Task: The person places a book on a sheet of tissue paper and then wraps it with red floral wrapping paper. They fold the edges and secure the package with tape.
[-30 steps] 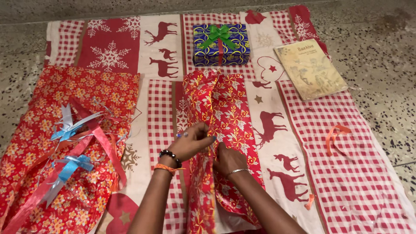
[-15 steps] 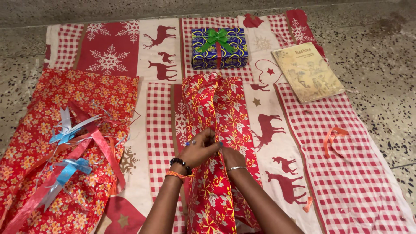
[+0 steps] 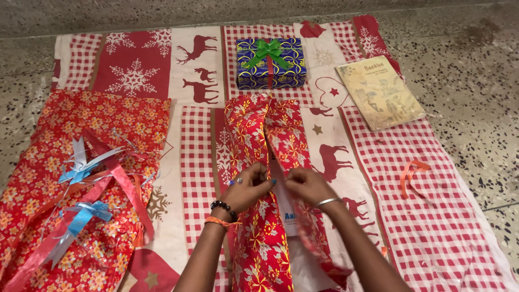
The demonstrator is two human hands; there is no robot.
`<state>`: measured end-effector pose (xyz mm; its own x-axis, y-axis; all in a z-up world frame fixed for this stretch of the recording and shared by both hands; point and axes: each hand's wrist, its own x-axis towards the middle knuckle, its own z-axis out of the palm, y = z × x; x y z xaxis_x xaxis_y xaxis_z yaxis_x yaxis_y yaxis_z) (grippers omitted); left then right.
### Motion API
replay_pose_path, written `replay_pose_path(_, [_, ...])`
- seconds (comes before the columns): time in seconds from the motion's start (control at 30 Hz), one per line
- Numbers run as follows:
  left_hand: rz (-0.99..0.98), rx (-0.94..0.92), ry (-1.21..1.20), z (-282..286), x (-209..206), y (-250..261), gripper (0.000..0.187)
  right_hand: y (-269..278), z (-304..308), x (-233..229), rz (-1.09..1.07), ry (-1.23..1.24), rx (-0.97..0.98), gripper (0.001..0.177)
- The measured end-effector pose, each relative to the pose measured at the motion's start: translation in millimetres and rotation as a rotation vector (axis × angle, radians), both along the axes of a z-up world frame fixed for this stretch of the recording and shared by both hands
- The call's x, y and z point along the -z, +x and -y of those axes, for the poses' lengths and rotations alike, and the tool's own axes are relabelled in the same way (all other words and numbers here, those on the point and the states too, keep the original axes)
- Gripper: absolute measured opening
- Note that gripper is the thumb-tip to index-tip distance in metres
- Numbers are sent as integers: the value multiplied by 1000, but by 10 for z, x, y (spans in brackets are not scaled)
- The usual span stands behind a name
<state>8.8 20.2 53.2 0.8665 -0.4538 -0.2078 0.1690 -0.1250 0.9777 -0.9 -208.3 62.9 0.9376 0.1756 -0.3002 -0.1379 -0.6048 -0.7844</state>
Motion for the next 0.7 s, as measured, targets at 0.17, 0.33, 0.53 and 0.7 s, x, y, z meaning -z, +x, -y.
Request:
replay_pose_path(0.17, [456,-83,473,218,-80,-42,24,-32,552,8,92,347,52,19])
replay_pose_path(0.33, [577,-101,580,396,36,-44,23,-230,904,202,-149,682,514,13])
replay_pose_path(0.53, [585,32,659,563,365,78,23,-338,1104,338,-27,778,423,10])
replay_pose_path(0.7, [521,188,764,603,525,79,44,-355,929,309,-55,867,402,5])
